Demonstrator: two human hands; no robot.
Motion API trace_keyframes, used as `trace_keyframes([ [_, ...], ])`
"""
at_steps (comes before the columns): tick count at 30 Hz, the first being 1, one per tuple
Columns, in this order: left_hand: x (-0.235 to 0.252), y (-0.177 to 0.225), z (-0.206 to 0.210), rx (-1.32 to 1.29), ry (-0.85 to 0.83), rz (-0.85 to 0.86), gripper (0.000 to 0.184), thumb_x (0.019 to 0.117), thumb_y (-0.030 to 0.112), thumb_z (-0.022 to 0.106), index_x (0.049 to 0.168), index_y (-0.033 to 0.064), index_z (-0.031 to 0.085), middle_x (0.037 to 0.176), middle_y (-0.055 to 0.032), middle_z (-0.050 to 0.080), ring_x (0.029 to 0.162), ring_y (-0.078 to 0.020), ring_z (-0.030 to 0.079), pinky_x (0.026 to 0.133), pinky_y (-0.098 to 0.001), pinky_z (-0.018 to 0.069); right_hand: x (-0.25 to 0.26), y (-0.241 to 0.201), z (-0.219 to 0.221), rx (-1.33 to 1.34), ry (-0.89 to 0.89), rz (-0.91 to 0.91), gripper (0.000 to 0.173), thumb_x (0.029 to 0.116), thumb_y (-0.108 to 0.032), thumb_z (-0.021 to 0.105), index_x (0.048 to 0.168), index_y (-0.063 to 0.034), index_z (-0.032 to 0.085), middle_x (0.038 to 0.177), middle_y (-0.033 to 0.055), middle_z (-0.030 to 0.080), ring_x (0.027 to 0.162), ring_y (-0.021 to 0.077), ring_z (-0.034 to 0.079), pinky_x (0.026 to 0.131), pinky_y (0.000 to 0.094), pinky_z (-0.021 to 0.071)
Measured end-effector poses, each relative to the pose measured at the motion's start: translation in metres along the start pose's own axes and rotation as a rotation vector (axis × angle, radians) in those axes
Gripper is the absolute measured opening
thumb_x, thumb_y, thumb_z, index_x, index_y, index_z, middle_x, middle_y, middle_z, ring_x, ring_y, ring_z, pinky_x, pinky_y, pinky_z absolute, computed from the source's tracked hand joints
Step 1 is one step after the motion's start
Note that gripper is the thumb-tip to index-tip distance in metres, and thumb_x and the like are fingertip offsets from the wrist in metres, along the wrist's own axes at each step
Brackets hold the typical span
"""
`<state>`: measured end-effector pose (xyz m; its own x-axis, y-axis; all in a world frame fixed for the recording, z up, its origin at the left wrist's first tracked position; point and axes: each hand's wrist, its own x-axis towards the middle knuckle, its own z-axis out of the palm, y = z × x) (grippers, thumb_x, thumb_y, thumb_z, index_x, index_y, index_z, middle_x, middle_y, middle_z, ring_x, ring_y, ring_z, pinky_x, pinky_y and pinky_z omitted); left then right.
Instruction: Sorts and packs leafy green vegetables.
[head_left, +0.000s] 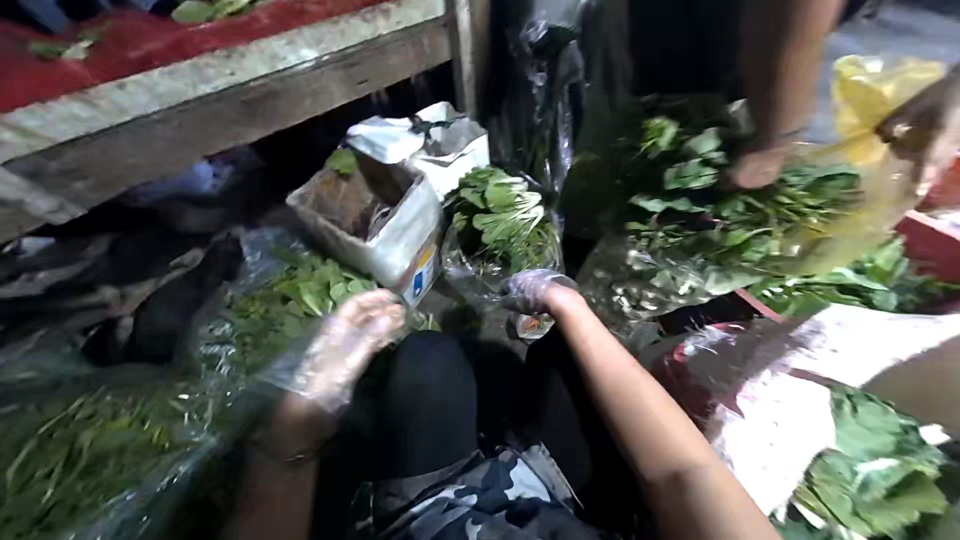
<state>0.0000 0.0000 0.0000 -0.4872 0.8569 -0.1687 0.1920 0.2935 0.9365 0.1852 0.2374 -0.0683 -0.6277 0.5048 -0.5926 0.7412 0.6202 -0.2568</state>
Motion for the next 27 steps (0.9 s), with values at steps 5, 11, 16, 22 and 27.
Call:
trace_keyframes([
  [5,-0.003,-0.068,0.035,0.408,-0.055,0.048,0.060,0.1005,0.044,0.056,0.148,0.0076,0.050,0.148,-0.0179,0.053,0.136,-0.0291,0.053,0.114,-0.0479,0.0405,0.014,0.002,0.003,-0.047,-0.032,-0.028,0.040,0.1026,-0.037,0.058,0.133,-0.0129,0.066,0.126,0.0203,0.067,0.122,0.0407,0.062,0.101,0.0680,0.0449],
  [11,-0.003,-0.055,0.052,0.524,-0.005,0.073,0.054,0.1007,0.042,0.053,0.143,0.0086,0.056,0.141,-0.0182,0.059,0.124,-0.0358,0.061,0.104,-0.0563,0.0471,0.007,0.007,-0.017,0.117,-0.005,-0.178,0.040,0.1045,-0.031,0.055,0.136,-0.0080,0.064,0.126,0.0211,0.067,0.121,0.0384,0.062,0.103,0.0631,0.0447],
  [16,0.016,-0.059,0.063,0.496,-0.046,0.197,0.065,0.0994,0.054,0.049,0.138,0.0022,0.058,0.135,-0.0194,0.063,0.121,-0.0265,0.063,0.102,-0.0470,0.0510,0.018,0.018,-0.033,0.195,0.132,-0.208,0.035,0.1024,-0.030,0.060,0.131,-0.0112,0.068,0.119,0.0183,0.070,0.113,0.0369,0.066,0.097,0.0618,0.0491],
  [22,0.078,-0.047,0.092,0.540,-0.017,0.157,0.051,0.1004,0.039,0.053,0.133,0.0007,0.062,0.130,-0.0224,0.065,0.118,-0.0350,0.065,0.102,-0.0541,0.0492,0.019,0.027,-0.033,0.140,-0.204,0.026,0.034,0.1042,-0.024,0.056,0.132,-0.0049,0.064,0.132,0.0247,0.063,0.124,0.0436,0.059,0.100,0.0679,0.0448],
  [27,0.119,-0.037,0.114,0.672,-0.128,0.123,0.045,0.1030,0.041,0.052,0.133,0.0100,0.064,0.133,-0.0182,0.064,0.124,-0.0366,0.061,0.105,-0.0580,0.0454,0.024,0.060,-0.026,0.301,-0.114,0.117,0.036,0.1054,-0.023,0.055,0.136,-0.0069,0.063,0.133,0.0233,0.063,0.125,0.0421,0.060,0.102,0.0655,0.0445],
])
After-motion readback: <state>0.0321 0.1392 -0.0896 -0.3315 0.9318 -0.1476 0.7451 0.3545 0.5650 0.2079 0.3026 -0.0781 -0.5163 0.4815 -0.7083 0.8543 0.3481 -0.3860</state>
